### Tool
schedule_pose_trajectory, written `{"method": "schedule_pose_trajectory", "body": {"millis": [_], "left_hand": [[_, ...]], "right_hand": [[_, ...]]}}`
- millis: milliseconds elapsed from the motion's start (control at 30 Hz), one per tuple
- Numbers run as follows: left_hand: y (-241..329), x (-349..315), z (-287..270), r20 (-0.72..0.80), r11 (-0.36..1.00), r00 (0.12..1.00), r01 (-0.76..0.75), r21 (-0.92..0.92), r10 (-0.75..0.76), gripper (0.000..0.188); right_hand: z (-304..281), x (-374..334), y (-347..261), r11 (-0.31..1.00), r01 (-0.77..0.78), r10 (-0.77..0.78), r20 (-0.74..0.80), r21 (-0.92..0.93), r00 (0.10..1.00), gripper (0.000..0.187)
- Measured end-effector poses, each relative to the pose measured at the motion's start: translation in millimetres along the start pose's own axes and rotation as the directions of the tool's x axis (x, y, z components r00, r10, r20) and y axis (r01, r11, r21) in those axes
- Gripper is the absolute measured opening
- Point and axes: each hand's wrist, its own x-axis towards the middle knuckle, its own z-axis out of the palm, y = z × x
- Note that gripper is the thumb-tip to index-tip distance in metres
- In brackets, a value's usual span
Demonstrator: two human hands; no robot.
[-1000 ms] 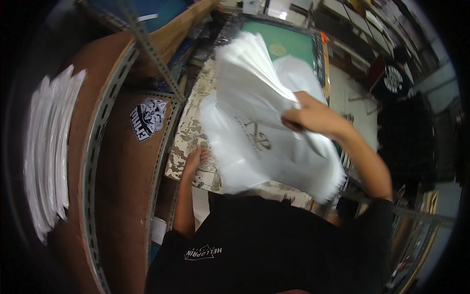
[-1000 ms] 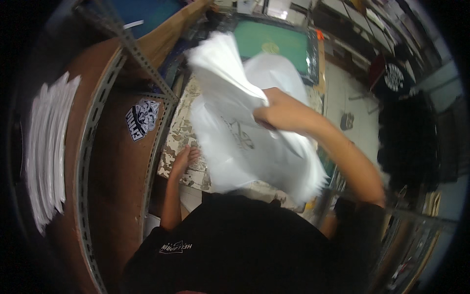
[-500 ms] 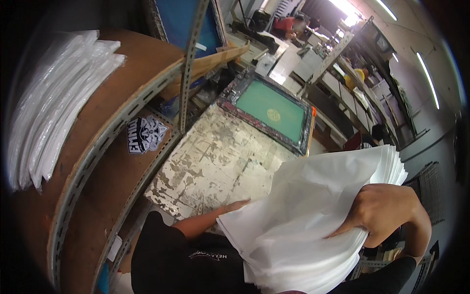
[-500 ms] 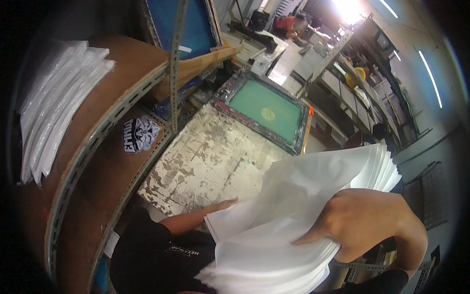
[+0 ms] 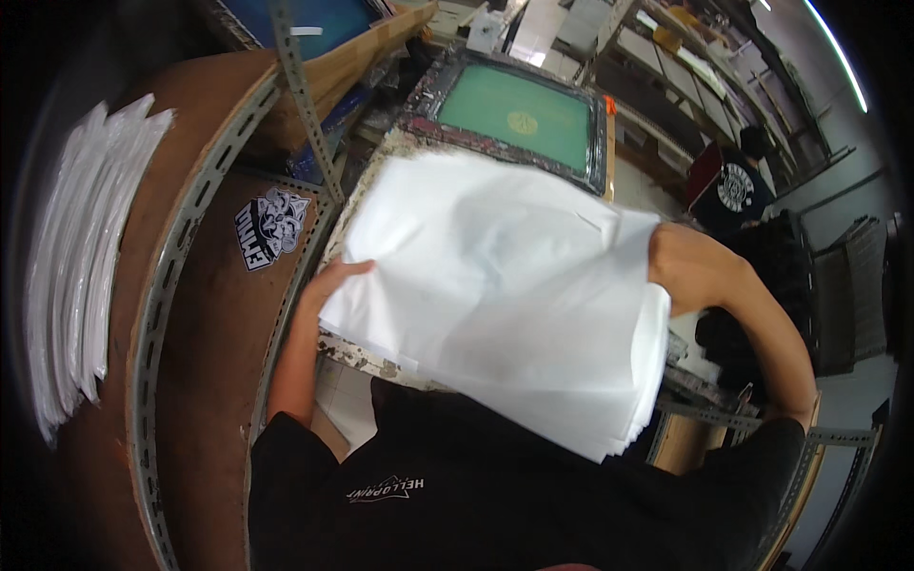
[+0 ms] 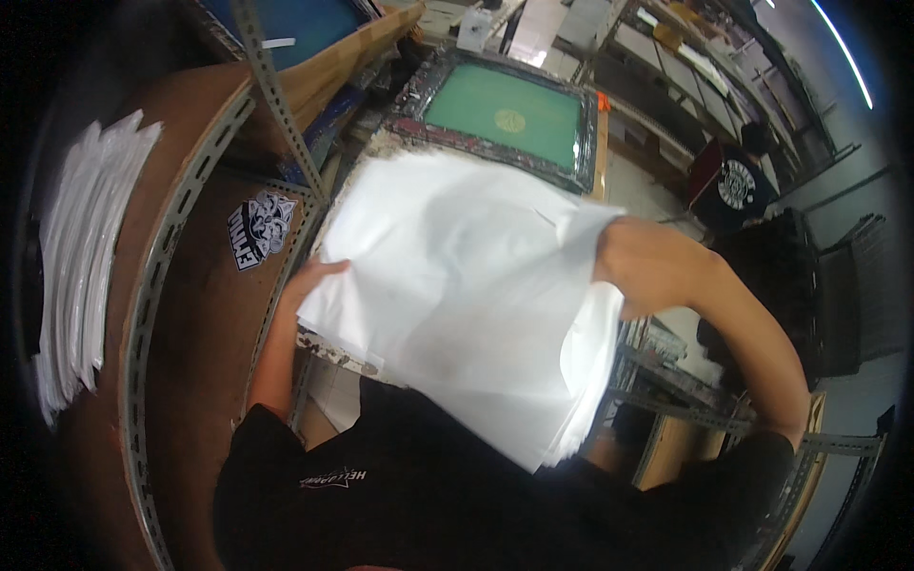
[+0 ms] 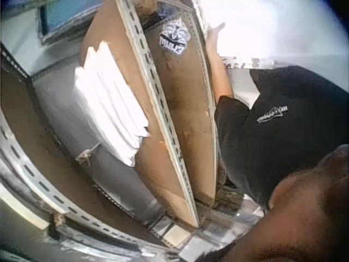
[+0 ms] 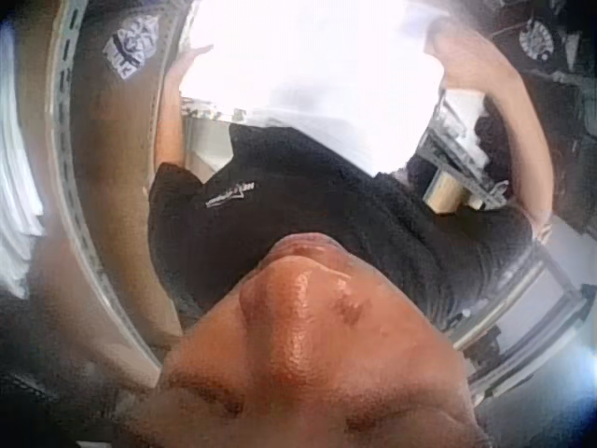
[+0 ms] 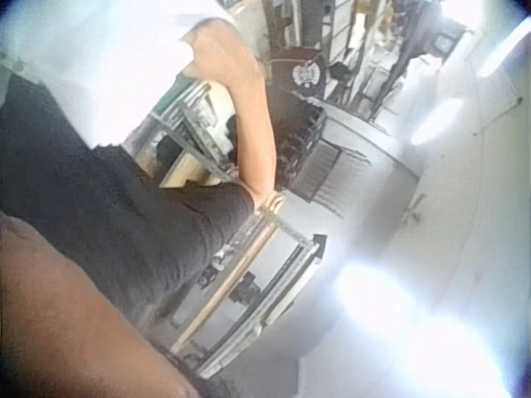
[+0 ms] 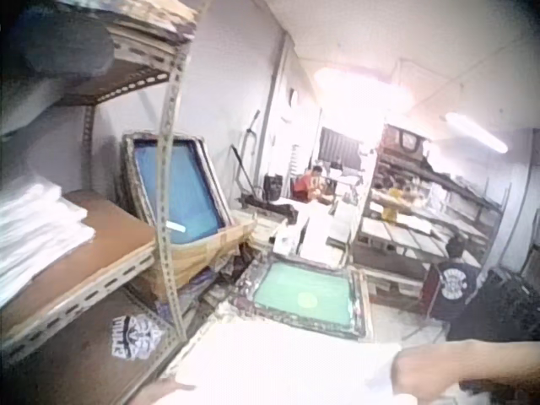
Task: The person folds white plastic shopping bags and stacks them on a workbench. The person then places the stack into a larger clear plastic bag and seals it.
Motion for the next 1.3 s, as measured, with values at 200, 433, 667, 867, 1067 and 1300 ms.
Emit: {"method": "schedule_pose_trajectory", "body": {"millis": [200, 433, 667, 867, 1067, 1300], "left_hand": [[-58.5, -17.1, -27.6, -0.132, 0.956, 0.987, 0.050, -0.289, -0.091, 0.064], [-127.6, -2.0, -15.0, -0.327, 0.978, 0.924, 0.163, -0.133, -0.198, 0.067], [-133.4, -4.1, -19.6, -0.301, 0.972, 0.930, 0.166, -0.164, -0.210, 0.068], [-136.3, 3.4, -24.1, -0.243, 0.974, 0.948, 0.176, -0.140, -0.206, 0.076], [-136.3, 1.5, -28.2, -0.201, 0.959, 0.943, 0.234, -0.162, -0.264, 0.081], [-124.9, -2.5, -31.0, -0.211, 0.960, 0.939, 0.278, 0.001, -0.272, 0.086]], "right_hand": [[193.1, 57.5, 80.7, 0.985, 0.115, -0.143, -0.238, -0.128, 0.961, 0.018], [363.9, 130.5, 104.2, 0.868, -0.181, 0.256, -0.104, 0.462, 0.961, 0.031], [342.5, 80.1, 73.0, 0.999, 0.039, -0.039, -0.289, -0.006, 0.956, 0.041], [319.0, 26.2, 49.4, 0.965, -0.057, 0.176, -0.471, 0.255, 0.864, 0.037], [363.2, 121.9, 37.7, 0.054, -0.418, 0.998, -0.037, 0.907, 0.049, 0.051], [370.4, 185.6, 62.1, -0.386, -0.574, 0.919, 0.353, 0.722, -0.174, 0.092]]}}
